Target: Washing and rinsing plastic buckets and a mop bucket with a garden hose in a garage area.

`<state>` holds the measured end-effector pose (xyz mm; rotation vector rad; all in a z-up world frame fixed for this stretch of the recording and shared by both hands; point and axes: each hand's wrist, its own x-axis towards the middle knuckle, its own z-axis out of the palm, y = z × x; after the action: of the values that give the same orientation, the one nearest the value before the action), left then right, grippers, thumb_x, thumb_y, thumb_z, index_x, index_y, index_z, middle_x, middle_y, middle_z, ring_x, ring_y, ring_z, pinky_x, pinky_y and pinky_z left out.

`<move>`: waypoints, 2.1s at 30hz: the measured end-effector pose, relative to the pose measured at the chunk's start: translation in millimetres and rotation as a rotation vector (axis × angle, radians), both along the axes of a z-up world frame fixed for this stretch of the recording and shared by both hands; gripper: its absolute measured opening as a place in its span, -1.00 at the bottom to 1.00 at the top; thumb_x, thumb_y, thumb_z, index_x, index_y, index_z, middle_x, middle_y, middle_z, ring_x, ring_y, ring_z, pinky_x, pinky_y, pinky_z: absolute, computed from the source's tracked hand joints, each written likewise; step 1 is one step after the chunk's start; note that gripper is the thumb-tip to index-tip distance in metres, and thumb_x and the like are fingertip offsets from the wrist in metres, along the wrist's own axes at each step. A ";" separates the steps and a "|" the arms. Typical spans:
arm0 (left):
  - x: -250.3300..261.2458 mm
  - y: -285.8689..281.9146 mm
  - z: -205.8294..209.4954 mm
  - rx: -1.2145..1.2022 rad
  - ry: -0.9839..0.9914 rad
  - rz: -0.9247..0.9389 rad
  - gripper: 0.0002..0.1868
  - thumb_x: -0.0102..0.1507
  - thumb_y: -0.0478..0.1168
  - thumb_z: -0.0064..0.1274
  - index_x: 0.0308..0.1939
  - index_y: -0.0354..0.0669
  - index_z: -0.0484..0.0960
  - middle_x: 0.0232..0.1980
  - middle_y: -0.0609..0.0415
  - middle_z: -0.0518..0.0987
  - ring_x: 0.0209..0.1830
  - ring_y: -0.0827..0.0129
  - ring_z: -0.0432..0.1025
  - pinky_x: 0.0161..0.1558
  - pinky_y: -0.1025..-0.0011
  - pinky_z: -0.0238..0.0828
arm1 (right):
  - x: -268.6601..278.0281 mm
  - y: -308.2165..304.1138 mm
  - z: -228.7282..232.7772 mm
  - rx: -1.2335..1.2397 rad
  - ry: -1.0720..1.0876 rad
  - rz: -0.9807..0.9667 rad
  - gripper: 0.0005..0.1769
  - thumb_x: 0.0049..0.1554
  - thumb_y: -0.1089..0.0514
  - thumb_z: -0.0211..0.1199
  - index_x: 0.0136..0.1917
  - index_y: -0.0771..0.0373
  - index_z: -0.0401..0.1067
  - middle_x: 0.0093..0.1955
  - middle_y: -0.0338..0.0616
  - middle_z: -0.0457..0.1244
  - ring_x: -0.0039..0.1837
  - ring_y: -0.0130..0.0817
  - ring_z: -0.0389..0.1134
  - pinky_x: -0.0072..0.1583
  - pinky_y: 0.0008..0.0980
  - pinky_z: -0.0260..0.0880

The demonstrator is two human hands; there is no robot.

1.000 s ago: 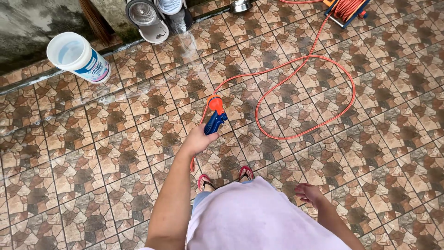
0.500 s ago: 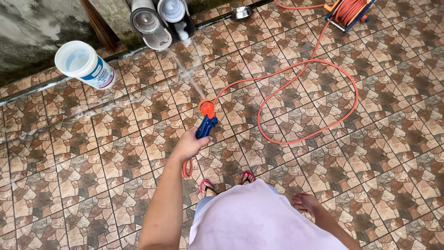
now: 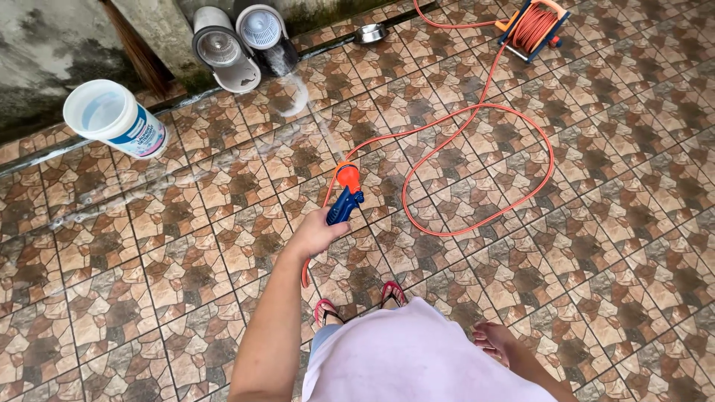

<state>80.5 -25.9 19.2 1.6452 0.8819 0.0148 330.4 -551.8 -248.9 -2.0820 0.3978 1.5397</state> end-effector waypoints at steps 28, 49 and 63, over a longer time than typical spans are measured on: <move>-21.9 -12.1 4.1 -0.005 -0.054 0.083 -0.62 0.12 -0.03 0.25 -0.22 -0.26 0.58 -0.54 0.16 0.47 -0.64 0.48 0.35 -0.55 0.41 0.30 | 11.6 94.3 7.2 0.079 -0.007 0.196 -0.56 0.27 -0.07 0.16 0.30 0.22 0.47 0.16 -0.11 0.44 0.15 -0.21 0.44 0.25 -0.09 0.41; -12.4 -11.7 20.6 0.073 -0.162 0.095 -0.65 0.09 -0.06 0.25 -0.23 -0.24 0.60 -0.47 0.21 0.52 -0.49 0.50 0.37 -0.37 0.42 0.37 | -9.1 322.4 172.3 0.604 -0.458 0.693 -0.52 0.18 -0.14 0.26 0.22 0.20 0.53 0.11 -0.10 0.45 0.13 -0.34 0.46 0.21 -0.31 0.43; -88.6 -79.5 92.8 -0.206 -0.212 -0.077 -0.68 0.10 -0.03 0.25 -0.23 -0.13 0.58 -0.51 0.24 0.46 -0.66 0.58 0.31 -0.59 0.51 0.28 | 46.5 589.0 207.1 0.417 -1.411 1.998 -0.53 0.18 -0.19 0.13 0.19 0.15 0.43 0.16 0.00 0.35 0.34 -0.03 0.28 0.29 0.06 0.23</move>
<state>-8.1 -105.4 112.0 1.4537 0.6362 0.0434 376.9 37.2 -41.8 -2.1738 -2.6643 -0.0321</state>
